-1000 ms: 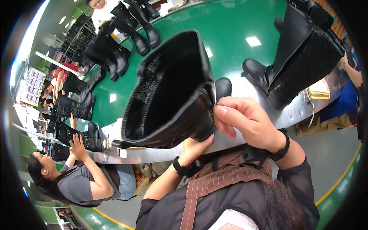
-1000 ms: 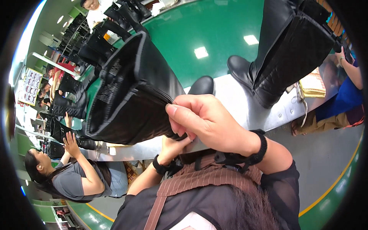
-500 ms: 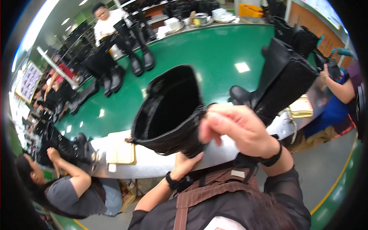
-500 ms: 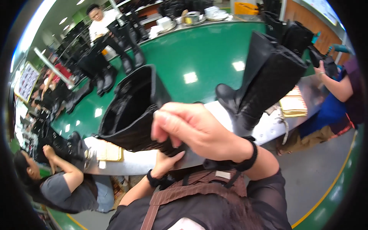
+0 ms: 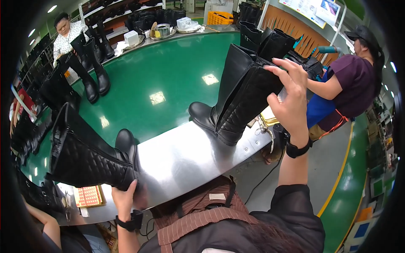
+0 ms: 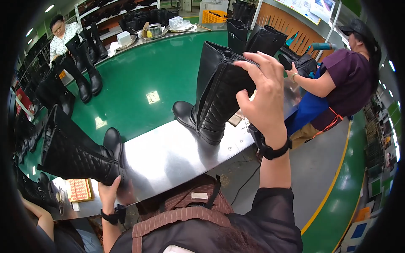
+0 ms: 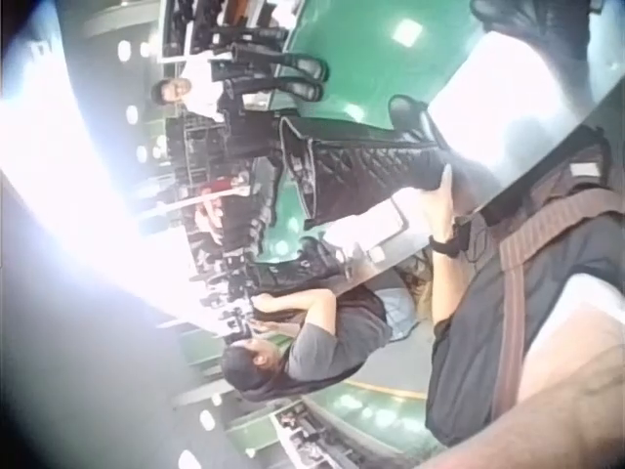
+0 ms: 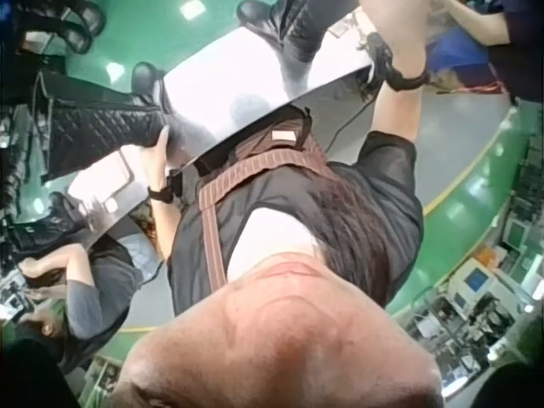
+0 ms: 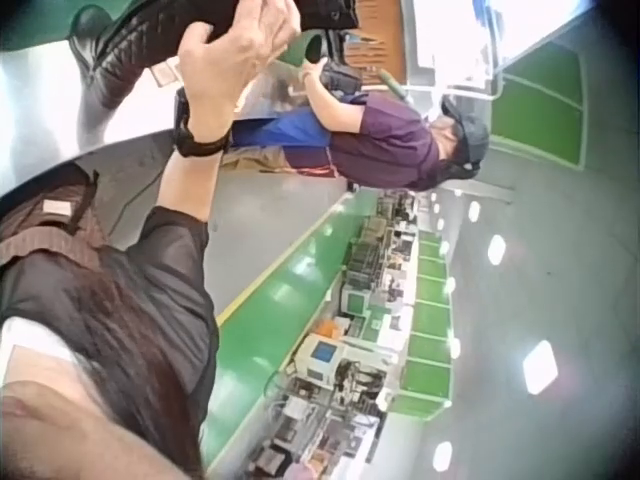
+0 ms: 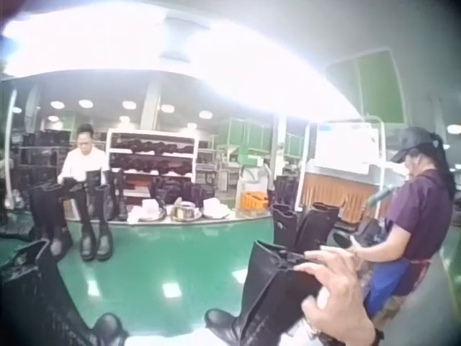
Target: Inspecting zippers, buckles, and alignment of black boots on a production line.
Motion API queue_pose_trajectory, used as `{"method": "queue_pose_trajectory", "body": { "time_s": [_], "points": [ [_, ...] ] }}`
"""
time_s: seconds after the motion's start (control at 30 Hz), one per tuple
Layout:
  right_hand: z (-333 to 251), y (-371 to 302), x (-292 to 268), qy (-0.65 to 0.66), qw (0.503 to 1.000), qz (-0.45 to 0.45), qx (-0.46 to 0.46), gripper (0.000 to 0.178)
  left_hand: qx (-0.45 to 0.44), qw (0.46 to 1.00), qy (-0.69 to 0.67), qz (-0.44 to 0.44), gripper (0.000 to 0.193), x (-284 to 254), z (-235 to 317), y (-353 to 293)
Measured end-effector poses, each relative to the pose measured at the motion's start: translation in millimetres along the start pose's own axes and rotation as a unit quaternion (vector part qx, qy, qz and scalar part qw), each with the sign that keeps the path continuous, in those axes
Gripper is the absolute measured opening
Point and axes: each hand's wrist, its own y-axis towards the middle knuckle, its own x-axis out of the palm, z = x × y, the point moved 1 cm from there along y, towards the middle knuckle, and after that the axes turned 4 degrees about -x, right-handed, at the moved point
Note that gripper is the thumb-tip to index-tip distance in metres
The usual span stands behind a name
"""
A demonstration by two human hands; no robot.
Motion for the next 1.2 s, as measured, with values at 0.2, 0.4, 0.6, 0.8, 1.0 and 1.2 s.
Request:
{"method": "queue_pose_trajectory", "body": {
  "time_s": [0.2, 0.4, 0.6, 0.8, 1.0, 1.2],
  "points": [
    [-21.6, -9.3, -2.6, 0.104, 0.992, 0.069, -0.023, 0.020, -0.058, 0.941, 0.322, -0.088, 0.036, -8.6, 96.1, -43.6],
    [-49.4, -37.8, -3.7, 0.238, 0.967, 0.094, 0.016, 0.025, 0.252, 0.944, 0.002, -0.213, 0.072, 99.4, 177.7, -7.8],
    [-65.9, -48.5, -18.4, 0.338, 0.931, 0.134, -0.004, 0.020, 0.268, 0.951, -0.003, -0.153, 0.058, 178.1, 196.6, 1.0],
    [-38.4, -60.6, -20.5, 0.392, 0.902, 0.177, 0.027, 0.019, 0.164, 0.954, -0.140, -0.209, 0.029, 170.2, 193.0, 17.6],
    [-36.6, -51.5, -13.7, 0.311, 0.934, 0.177, 0.011, 0.010, 0.098, 0.945, -0.217, -0.226, 0.023, 167.9, 187.9, 33.1],
    [-58.0, -30.1, -5.7, 0.280, 0.949, 0.147, 0.001, 0.011, 0.215, 0.934, -0.230, -0.170, 0.028, 155.1, 198.4, 47.1]
  ]
}}
